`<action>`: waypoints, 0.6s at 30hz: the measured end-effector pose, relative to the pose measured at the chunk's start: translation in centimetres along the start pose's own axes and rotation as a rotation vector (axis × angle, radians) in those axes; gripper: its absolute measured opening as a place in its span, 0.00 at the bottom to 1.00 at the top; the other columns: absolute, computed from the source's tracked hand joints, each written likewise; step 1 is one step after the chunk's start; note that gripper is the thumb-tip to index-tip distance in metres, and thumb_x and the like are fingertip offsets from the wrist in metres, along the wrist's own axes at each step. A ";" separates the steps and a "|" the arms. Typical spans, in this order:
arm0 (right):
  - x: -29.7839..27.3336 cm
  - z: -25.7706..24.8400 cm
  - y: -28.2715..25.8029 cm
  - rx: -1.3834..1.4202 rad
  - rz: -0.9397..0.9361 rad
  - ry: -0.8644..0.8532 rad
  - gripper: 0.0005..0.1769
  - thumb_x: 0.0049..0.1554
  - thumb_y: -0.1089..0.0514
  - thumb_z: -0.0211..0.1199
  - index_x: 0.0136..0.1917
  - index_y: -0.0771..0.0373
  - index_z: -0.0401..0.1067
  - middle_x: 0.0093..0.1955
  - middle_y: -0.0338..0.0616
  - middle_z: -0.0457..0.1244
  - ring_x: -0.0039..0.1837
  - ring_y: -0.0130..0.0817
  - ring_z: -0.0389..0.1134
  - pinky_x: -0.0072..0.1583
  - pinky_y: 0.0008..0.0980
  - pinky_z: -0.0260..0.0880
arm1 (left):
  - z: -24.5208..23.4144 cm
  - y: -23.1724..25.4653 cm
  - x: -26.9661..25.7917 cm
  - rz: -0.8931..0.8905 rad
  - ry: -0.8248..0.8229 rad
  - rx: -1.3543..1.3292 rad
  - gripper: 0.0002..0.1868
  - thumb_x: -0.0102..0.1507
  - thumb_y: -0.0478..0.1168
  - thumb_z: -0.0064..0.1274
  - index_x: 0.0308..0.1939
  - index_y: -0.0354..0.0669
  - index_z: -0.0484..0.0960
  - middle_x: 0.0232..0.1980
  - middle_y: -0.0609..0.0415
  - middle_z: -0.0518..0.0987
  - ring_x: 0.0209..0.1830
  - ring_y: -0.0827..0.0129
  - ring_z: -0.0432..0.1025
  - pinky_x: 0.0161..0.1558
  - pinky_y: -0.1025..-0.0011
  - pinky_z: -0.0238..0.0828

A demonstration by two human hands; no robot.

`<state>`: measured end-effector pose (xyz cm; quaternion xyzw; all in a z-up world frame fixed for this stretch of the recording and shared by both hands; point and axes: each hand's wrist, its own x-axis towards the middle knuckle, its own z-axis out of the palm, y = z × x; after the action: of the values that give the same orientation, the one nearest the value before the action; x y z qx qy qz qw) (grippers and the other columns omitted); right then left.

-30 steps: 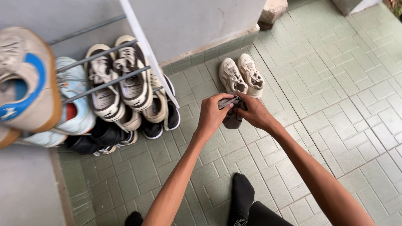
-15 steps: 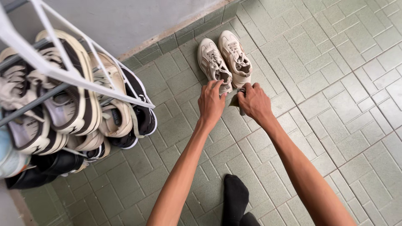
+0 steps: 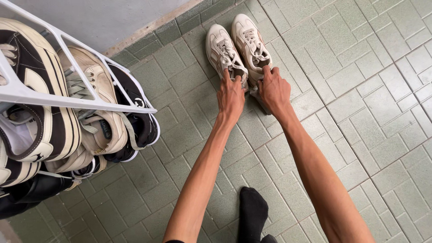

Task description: The person sits on a small blue stool and wipes a pair of beige sneakers with a cloth. They clean the upper, sides, and sole of each shoe individually, then place them back on a white shoe rack.

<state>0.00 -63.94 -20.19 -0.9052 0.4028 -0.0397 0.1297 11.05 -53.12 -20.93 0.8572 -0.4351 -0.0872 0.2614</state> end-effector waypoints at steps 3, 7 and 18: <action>0.2 0.6 0.0 0.034 0.014 0.014 0.21 0.58 0.54 0.67 0.61 0.63 0.67 0.51 0.59 0.65 0.40 0.53 0.71 0.37 0.49 0.73 | -0.3 -0.2 -0.6 -0.135 -0.106 -0.154 0.13 0.72 0.31 0.41 0.56 0.23 0.72 0.76 0.25 0.54 0.51 0.39 0.76 0.36 0.67 0.87; -1.0 0.5 -1.8 0.044 0.010 0.012 0.17 0.55 0.55 0.69 0.54 0.64 0.71 0.46 0.57 0.66 0.39 0.49 0.70 0.37 0.46 0.71 | -1.8 -1.4 -1.7 -0.121 -0.093 -0.186 0.16 0.71 0.28 0.38 0.61 0.22 0.68 0.74 0.22 0.54 0.51 0.39 0.77 0.38 0.69 0.86; -8.4 -5.6 -6.8 0.161 -0.142 -0.109 0.15 0.58 0.56 0.67 0.53 0.68 0.70 0.45 0.60 0.66 0.38 0.47 0.70 0.37 0.46 0.72 | -8.1 -4.1 -9.2 0.122 0.056 -0.052 0.24 0.61 0.23 0.51 0.62 0.22 0.69 0.72 0.25 0.58 0.62 0.34 0.70 0.57 0.61 0.79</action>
<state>-1.77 -54.49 -12.66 -0.9189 0.3255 -0.0320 0.2206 11.38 -40.84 -16.87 0.8241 -0.4767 -0.0584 0.3005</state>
